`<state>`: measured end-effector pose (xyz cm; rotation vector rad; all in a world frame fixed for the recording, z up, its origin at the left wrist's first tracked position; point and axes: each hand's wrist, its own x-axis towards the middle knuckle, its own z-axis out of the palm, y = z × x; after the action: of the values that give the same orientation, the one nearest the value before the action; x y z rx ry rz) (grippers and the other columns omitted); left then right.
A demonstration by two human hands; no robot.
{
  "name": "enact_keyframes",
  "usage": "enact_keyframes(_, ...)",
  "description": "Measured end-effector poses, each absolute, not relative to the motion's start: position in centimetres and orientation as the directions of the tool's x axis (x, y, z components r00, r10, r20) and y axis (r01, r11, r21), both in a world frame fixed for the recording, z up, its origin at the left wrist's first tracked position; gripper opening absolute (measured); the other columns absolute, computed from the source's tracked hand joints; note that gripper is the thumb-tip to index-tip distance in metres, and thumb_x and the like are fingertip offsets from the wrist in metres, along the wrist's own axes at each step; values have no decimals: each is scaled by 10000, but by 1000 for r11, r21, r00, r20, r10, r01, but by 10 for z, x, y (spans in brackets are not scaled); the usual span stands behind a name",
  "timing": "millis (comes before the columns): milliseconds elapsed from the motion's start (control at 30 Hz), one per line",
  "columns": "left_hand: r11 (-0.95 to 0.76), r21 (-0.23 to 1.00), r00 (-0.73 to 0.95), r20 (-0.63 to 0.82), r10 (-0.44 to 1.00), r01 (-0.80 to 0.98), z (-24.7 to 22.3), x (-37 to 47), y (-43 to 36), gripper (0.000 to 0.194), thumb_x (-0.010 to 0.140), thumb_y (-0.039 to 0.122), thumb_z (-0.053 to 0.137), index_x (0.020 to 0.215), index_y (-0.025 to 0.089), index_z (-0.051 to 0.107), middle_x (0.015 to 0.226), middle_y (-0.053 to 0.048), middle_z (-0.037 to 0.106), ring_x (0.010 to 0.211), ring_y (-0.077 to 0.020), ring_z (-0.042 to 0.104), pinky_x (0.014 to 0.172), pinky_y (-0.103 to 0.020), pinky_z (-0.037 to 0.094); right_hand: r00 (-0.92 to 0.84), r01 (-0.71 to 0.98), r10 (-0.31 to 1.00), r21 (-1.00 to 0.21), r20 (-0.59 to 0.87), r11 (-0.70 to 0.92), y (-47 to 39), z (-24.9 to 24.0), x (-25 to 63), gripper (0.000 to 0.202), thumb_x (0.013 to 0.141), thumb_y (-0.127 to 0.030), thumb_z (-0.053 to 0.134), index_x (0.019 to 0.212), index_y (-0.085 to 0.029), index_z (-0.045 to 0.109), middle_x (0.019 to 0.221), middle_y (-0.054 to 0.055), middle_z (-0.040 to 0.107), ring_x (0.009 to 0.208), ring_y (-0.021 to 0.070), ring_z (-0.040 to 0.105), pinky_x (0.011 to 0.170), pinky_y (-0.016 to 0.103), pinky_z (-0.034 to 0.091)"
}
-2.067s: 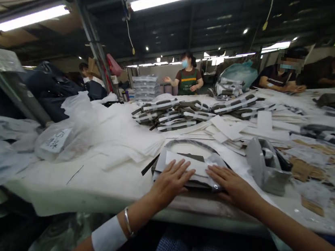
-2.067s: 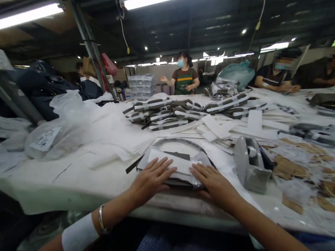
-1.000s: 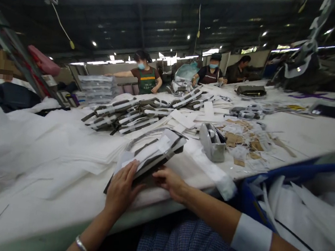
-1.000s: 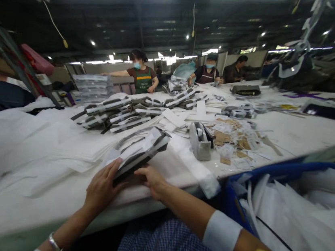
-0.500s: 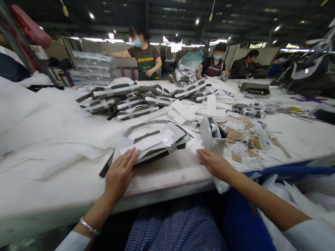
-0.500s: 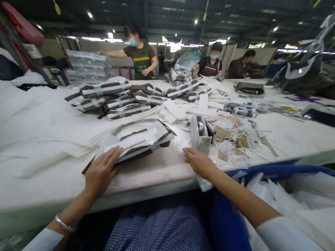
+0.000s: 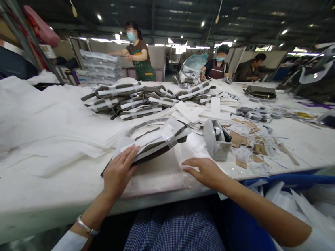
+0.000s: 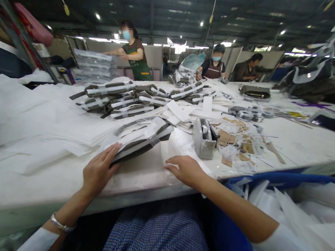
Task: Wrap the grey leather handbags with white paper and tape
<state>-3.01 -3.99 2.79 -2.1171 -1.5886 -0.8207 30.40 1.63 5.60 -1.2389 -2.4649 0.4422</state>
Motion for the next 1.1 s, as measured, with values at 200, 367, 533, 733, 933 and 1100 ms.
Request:
enact_keyframes(200,-223,95,102,675,731,970,42,-34,-32,650,888,209,613,1483,281,362,1430,-42,561,1225,-246,596,1019,-337,478,-615,696,779,-382,119,608,30,19,257,767,878,-571,579,1476,-112,439,1563,189,329,1460,372,292,1199,539,219)
enact_keyframes(367,-201,84,71,749,659,976,52,-32,-20,585,915,289,621,1457,264,402,1366,-45,617,1160,-236,638,986,-308,488,-756,529,632,-409,170,743,50,8,206,704,937,-612,458,1492,-180,417,1585,149,307,1488,320,240,1220,526,150)
enact_keyframes(533,-262,8,146,813,563,965,60,-16,-12,561,943,272,589,1469,258,393,1402,-56,586,1210,-223,610,1001,-314,483,-781,459,555,-340,285,821,62,13,171,610,939,-481,543,1459,-175,458,1539,168,405,1448,334,332,1203,546,205)
enact_keyframes(733,-348,-146,329,763,556,926,38,11,-19,489,926,194,596,1402,249,500,1408,-45,581,1242,-228,587,1013,-345,499,-771,268,316,-169,553,948,22,19,202,334,988,-375,482,1187,-174,659,1158,131,715,1096,253,656,962,409,529)
enact_keyframes(933,-378,-264,436,747,502,887,3,31,-25,369,973,170,492,1329,222,572,1348,-48,631,1196,-218,621,957,-352,544,-598,239,343,-247,724,939,31,60,236,193,973,-239,523,1053,-203,696,1029,67,748,977,185,686,896,318,544)
enact_keyframes(1100,-343,-299,445,727,523,891,6,43,-33,360,974,165,481,1313,224,589,1320,-65,650,1164,-224,642,925,-344,561,-605,602,721,-399,338,692,107,79,200,232,965,-280,526,1071,-192,713,1122,68,736,1041,198,675,944,309,506)
